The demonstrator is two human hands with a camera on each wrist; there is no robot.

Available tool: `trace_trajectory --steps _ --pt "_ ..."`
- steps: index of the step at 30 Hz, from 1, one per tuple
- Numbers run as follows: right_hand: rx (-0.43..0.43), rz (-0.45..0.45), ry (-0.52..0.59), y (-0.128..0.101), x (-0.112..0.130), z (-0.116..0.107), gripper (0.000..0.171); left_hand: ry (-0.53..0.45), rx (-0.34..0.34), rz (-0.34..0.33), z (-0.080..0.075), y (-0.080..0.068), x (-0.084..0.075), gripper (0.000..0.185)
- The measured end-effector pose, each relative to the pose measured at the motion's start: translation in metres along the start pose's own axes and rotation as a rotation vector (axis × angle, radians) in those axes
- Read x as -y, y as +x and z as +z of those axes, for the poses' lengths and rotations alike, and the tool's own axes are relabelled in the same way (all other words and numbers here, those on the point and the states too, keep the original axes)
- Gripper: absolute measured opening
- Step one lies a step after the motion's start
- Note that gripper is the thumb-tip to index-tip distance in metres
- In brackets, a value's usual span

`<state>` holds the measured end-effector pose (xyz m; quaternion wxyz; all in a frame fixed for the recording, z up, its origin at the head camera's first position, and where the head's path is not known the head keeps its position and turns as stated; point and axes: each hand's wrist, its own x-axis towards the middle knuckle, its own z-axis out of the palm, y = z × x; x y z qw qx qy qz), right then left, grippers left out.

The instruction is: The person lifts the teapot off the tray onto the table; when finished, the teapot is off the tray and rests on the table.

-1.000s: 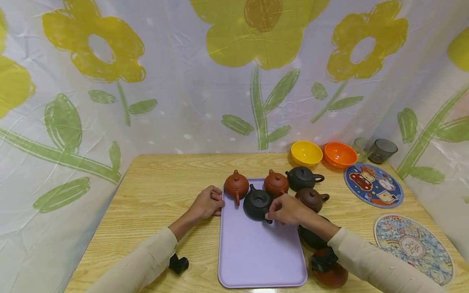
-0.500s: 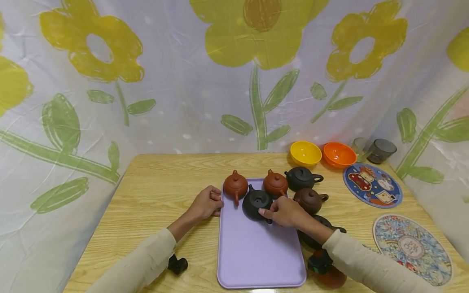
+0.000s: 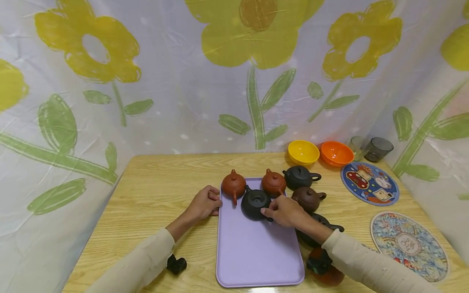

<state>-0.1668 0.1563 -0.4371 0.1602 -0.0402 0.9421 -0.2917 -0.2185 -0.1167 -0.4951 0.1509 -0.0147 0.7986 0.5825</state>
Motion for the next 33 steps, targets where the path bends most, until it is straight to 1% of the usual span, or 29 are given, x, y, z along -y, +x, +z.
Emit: trace_trajectory --steps 9,13,18,24,33 --pt "0.037 0.032 0.057 -0.005 -0.005 -0.010 0.035 0.005 0.008 0.003 0.000 -0.001 -0.002 0.036" --pt "0.055 0.036 0.114 -0.008 -0.009 -0.017 0.034 0.011 0.003 0.002 0.000 -0.001 -0.001 0.036" --pt "0.084 0.001 0.198 -0.013 -0.016 -0.025 0.032 0.003 0.010 0.011 -0.001 0.000 0.000 0.034" --pt "0.110 -0.053 0.295 -0.020 -0.023 -0.039 0.033 0.002 0.004 0.004 -0.001 -0.001 -0.001 0.034" --pt "0.132 -0.096 0.332 -0.035 -0.034 -0.066 0.032 0.017 -0.003 0.001 0.000 0.001 0.000 0.035"
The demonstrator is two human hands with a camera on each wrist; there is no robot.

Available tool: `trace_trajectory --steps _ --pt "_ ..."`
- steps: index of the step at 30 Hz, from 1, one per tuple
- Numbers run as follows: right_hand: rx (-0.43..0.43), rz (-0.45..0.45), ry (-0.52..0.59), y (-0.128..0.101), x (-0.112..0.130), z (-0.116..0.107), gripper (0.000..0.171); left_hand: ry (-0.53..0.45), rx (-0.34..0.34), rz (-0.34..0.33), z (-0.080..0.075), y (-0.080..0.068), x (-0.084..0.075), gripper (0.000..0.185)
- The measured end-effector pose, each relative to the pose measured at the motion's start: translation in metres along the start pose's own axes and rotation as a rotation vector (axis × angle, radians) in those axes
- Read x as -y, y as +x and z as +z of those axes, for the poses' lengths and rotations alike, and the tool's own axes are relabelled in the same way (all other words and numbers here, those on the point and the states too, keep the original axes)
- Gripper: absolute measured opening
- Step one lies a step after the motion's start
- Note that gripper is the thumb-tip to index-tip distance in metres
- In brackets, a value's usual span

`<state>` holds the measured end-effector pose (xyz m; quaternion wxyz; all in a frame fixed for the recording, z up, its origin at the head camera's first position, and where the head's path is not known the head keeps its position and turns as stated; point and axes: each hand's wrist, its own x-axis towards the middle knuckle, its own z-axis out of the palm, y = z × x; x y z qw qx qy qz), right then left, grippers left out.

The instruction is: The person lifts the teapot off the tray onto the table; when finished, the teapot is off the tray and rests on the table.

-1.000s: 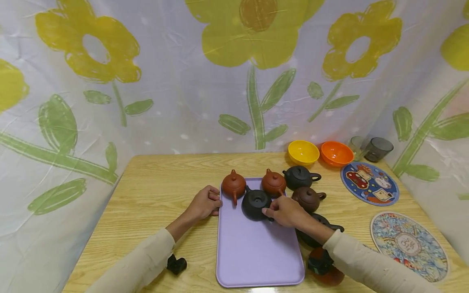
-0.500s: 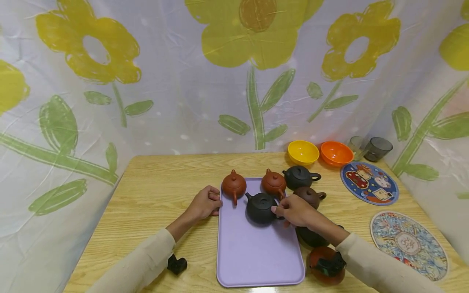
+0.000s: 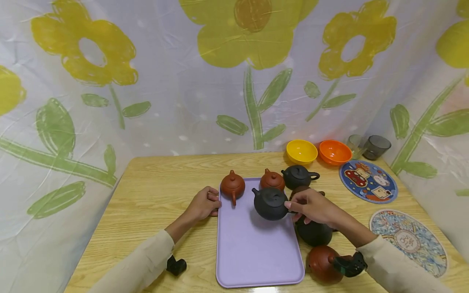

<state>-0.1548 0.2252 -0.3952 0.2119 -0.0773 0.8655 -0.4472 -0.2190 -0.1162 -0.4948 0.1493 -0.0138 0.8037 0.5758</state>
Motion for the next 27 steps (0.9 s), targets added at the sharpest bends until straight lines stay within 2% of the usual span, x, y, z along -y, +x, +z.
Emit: trace_trajectory --steps 6,13,27 --pt "0.019 -0.028 -0.008 -0.011 -0.002 -0.022 0.027 0.001 -0.001 -0.003 0.000 0.000 0.001 0.035" --pt "0.052 -0.037 -0.007 -0.018 -0.016 -0.052 0.028 -0.009 0.003 -0.003 -0.001 -0.003 -0.002 0.035" --pt "0.014 -0.089 -0.071 -0.031 -0.053 -0.104 0.026 -0.013 0.005 -0.003 -0.001 -0.001 0.001 0.034"
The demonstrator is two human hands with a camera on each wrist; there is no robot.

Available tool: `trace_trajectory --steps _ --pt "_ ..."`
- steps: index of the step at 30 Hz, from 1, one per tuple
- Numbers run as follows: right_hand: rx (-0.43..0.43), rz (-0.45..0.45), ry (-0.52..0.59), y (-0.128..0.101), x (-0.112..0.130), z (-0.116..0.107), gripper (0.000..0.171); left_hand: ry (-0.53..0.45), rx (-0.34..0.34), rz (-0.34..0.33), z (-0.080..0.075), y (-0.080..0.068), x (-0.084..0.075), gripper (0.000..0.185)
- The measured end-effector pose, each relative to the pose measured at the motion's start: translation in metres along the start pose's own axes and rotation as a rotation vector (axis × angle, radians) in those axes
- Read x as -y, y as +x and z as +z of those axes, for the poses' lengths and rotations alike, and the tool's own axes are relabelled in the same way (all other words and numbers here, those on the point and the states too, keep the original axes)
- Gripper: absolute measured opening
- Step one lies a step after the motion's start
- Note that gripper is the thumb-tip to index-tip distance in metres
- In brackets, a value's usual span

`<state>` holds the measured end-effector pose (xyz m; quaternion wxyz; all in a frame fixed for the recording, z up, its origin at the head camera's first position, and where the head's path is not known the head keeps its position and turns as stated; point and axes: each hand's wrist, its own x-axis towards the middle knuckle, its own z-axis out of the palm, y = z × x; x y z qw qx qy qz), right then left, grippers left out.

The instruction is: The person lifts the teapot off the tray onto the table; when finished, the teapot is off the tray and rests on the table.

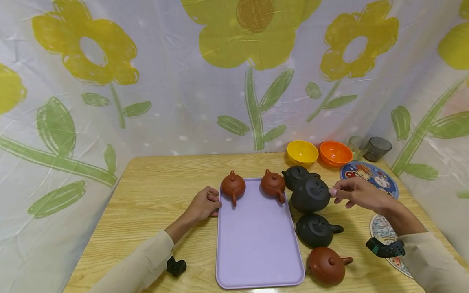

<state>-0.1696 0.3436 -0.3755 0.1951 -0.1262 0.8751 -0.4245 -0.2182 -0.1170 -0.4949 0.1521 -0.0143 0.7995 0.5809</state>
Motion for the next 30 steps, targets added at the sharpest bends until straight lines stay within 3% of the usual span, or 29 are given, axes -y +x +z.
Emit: trace_trajectory --steps 6,17,24,30 --pt "-0.063 0.003 -0.010 -0.005 -0.017 -0.022 0.028 -0.003 0.001 -0.003 0.001 0.000 0.001 0.034" --pt "-0.150 0.108 -0.056 -0.005 -0.054 -0.045 0.037 -0.006 0.003 0.004 0.000 -0.002 -0.001 0.034" --pt "-0.160 0.176 -0.058 -0.002 -0.075 -0.050 0.038 0.001 0.003 0.005 0.000 -0.002 -0.002 0.035" --pt "-0.130 0.226 0.015 -0.002 -0.088 -0.052 0.037 -0.001 -0.001 0.004 0.000 -0.001 -0.001 0.035"
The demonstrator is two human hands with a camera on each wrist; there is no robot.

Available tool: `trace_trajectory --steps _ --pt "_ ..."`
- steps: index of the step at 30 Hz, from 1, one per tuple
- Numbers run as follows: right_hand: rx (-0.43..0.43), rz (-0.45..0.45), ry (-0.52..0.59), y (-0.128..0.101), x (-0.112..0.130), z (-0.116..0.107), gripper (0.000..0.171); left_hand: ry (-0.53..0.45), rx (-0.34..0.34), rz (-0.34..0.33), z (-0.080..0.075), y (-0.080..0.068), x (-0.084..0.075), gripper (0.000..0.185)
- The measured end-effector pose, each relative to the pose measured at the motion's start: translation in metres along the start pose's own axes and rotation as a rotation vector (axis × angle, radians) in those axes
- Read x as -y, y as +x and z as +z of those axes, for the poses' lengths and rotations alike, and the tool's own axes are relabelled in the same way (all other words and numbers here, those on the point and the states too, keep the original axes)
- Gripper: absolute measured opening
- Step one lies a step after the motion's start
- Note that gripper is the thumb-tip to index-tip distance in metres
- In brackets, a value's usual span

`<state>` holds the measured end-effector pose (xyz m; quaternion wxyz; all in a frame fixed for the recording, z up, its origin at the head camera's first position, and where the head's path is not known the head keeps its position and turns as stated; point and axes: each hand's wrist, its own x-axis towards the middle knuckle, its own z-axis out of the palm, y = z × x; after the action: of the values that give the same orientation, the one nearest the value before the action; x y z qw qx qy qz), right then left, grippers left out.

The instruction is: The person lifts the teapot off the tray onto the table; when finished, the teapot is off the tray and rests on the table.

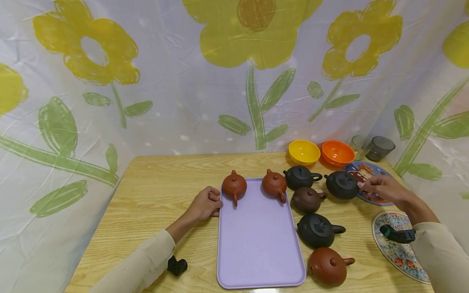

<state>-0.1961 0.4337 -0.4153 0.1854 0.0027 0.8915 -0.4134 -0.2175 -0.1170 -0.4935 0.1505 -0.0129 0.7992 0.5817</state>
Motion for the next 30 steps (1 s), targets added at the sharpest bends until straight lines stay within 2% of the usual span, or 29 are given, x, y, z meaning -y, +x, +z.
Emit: trace_trajectory --steps 3,12,20,30 --pt "0.023 0.003 0.010 0.002 -0.006 0.002 0.036 0.002 -0.001 0.001 0.000 0.000 0.000 0.035" --pt "0.023 -0.001 -0.004 0.012 -0.019 0.008 0.038 0.016 -0.003 0.003 0.000 0.000 0.001 0.034" --pt "0.049 0.022 0.032 0.018 -0.021 0.009 0.042 0.013 0.007 -0.010 0.000 0.000 -0.002 0.035" --pt "0.016 0.068 0.047 0.020 -0.025 0.015 0.047 0.012 0.005 -0.016 0.000 0.000 -0.001 0.035"
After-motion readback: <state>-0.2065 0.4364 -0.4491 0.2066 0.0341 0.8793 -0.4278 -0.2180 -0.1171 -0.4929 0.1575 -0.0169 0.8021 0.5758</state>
